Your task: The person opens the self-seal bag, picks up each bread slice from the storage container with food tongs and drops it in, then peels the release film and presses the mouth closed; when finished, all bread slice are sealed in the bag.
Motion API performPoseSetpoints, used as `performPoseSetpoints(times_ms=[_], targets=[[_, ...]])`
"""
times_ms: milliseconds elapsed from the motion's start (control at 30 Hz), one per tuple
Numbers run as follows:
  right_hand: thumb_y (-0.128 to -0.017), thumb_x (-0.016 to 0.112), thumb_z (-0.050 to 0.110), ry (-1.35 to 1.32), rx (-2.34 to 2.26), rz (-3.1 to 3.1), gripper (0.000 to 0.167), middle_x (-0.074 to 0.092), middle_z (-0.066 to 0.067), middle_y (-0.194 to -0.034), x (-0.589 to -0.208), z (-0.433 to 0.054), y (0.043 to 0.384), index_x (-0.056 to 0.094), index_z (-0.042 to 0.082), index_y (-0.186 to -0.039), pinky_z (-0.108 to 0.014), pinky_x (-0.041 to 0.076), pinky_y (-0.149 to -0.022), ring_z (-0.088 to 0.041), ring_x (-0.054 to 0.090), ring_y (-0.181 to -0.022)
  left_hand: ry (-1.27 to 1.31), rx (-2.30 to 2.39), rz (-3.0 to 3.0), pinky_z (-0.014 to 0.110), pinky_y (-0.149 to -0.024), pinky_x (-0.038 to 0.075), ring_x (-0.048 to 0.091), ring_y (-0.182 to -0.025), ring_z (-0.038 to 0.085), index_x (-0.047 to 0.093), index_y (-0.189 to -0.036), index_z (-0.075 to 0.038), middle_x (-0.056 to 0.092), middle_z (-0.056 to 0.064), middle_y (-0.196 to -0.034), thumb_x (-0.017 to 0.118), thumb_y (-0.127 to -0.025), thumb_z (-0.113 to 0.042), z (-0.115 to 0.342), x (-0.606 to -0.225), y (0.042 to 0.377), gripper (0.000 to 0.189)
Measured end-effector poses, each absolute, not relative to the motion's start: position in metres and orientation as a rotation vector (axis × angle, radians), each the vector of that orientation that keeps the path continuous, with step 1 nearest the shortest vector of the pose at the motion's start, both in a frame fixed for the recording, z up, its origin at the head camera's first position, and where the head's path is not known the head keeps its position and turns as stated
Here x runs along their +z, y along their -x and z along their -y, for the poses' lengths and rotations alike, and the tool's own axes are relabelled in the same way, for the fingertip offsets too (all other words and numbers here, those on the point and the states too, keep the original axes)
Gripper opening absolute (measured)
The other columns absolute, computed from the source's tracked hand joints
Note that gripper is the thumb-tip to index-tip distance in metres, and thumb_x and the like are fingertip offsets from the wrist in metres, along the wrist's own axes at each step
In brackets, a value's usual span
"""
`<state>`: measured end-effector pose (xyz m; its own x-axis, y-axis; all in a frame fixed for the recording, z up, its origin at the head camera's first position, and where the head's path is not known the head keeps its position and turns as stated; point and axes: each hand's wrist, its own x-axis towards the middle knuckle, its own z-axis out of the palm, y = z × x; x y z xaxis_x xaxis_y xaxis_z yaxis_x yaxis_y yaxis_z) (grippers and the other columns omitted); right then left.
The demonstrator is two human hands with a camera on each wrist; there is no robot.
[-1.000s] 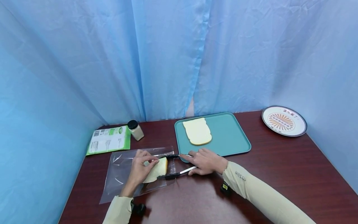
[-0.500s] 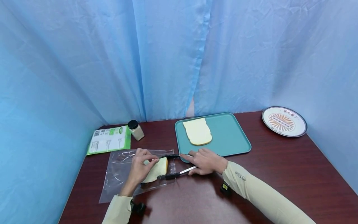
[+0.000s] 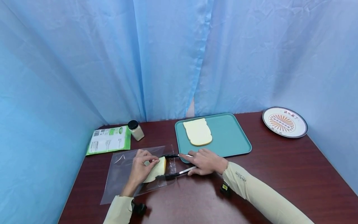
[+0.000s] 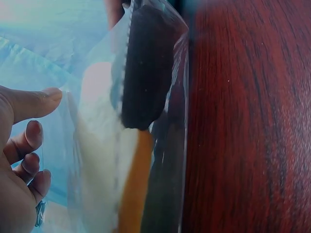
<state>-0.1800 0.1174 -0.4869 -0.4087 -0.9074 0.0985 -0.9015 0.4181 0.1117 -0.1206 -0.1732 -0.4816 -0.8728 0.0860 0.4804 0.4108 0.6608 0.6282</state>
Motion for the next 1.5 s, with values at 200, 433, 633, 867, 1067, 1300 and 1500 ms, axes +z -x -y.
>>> performPoseSetpoints(times_ms=[200, 433, 633, 867, 1067, 1300, 1500], targets=[[-0.095, 0.050, 0.065, -1.628, -0.077, 2.517, 0.074, 0.066, -0.001, -0.101, -0.485, -0.111, 0.179, 0.046, 0.015, -0.150, -0.028, 0.046, -0.053, -0.014, 0.052, -0.052, 0.389, -1.067, 2.480, 0.030, -0.074, 0.039, 0.046, -0.079, 0.007, 0.080, -0.078, -0.011, 0.057, -0.006, -0.068, 0.085, -0.075, -0.005, 0.172, -0.481, 0.121, 0.008], [-0.095, 0.049, 0.066, -1.655, -0.094, 2.504, 0.075, 0.066, -0.003, -0.102, -0.484, -0.102, 0.179, 0.046, 0.014, -0.149, -0.031, 0.047, -0.055, -0.016, 0.059, -0.059, 0.411, -1.077, 2.463, 0.030, -0.074, 0.039, 0.046, -0.079, 0.008, 0.080, -0.078, -0.010, 0.058, -0.005, -0.069, 0.084, -0.075, -0.004, 0.172, -0.480, 0.121, 0.008], [-0.093, 0.050, 0.067, -1.657, -0.126, 2.485, 0.076, 0.065, -0.002, -0.098, -0.485, -0.096, 0.178, 0.047, 0.014, -0.148, -0.031, 0.045, -0.054, -0.018, 0.055, -0.057, 0.429, -1.065, 2.443, 0.029, -0.073, 0.040, 0.047, -0.080, 0.010, 0.080, -0.078, -0.009, 0.059, -0.003, -0.070, 0.084, -0.074, -0.003, 0.171, -0.480, 0.121, 0.008], [-0.093, 0.050, 0.068, -1.652, -0.135, 2.487, 0.076, 0.065, -0.002, -0.100, -0.483, -0.097, 0.179, 0.047, 0.015, -0.147, -0.032, 0.045, -0.055, -0.018, 0.055, -0.058, 0.413, -1.060, 2.459, 0.029, -0.073, 0.040, 0.047, -0.081, 0.010, 0.080, -0.078, -0.009, 0.059, -0.003, -0.070, 0.084, -0.075, -0.003, 0.171, -0.481, 0.121, 0.007], [-0.093, 0.049, 0.069, -1.669, -0.142, 2.513, 0.077, 0.066, -0.003, -0.100, -0.480, -0.098, 0.179, 0.047, 0.014, -0.147, -0.032, 0.047, -0.057, -0.019, 0.058, -0.060, 0.415, -1.053, 2.455, 0.028, -0.072, 0.040, 0.047, -0.080, 0.010, 0.080, -0.078, -0.010, 0.059, -0.004, -0.070, 0.084, -0.075, -0.003, 0.172, -0.481, 0.122, 0.008], [-0.093, 0.050, 0.068, -1.667, -0.171, 2.527, 0.078, 0.067, -0.004, -0.101, -0.479, -0.096, 0.178, 0.047, 0.013, -0.148, -0.033, 0.047, -0.058, -0.019, 0.062, -0.065, 0.453, -1.033, 2.431, 0.028, -0.071, 0.041, 0.047, -0.080, 0.010, 0.080, -0.078, -0.009, 0.059, -0.004, -0.071, 0.084, -0.075, -0.003, 0.173, -0.473, 0.123, 0.008], [-0.093, 0.048, 0.069, -1.657, -0.184, 2.530, 0.078, 0.067, -0.004, -0.101, -0.480, -0.095, 0.178, 0.046, 0.014, -0.148, -0.034, 0.047, -0.057, -0.020, 0.060, -0.063, 0.466, -1.038, 2.422, 0.029, -0.072, 0.040, 0.047, -0.081, 0.011, 0.080, -0.079, -0.009, 0.059, -0.004, -0.072, 0.083, -0.076, -0.003, 0.173, -0.470, 0.122, 0.008]])
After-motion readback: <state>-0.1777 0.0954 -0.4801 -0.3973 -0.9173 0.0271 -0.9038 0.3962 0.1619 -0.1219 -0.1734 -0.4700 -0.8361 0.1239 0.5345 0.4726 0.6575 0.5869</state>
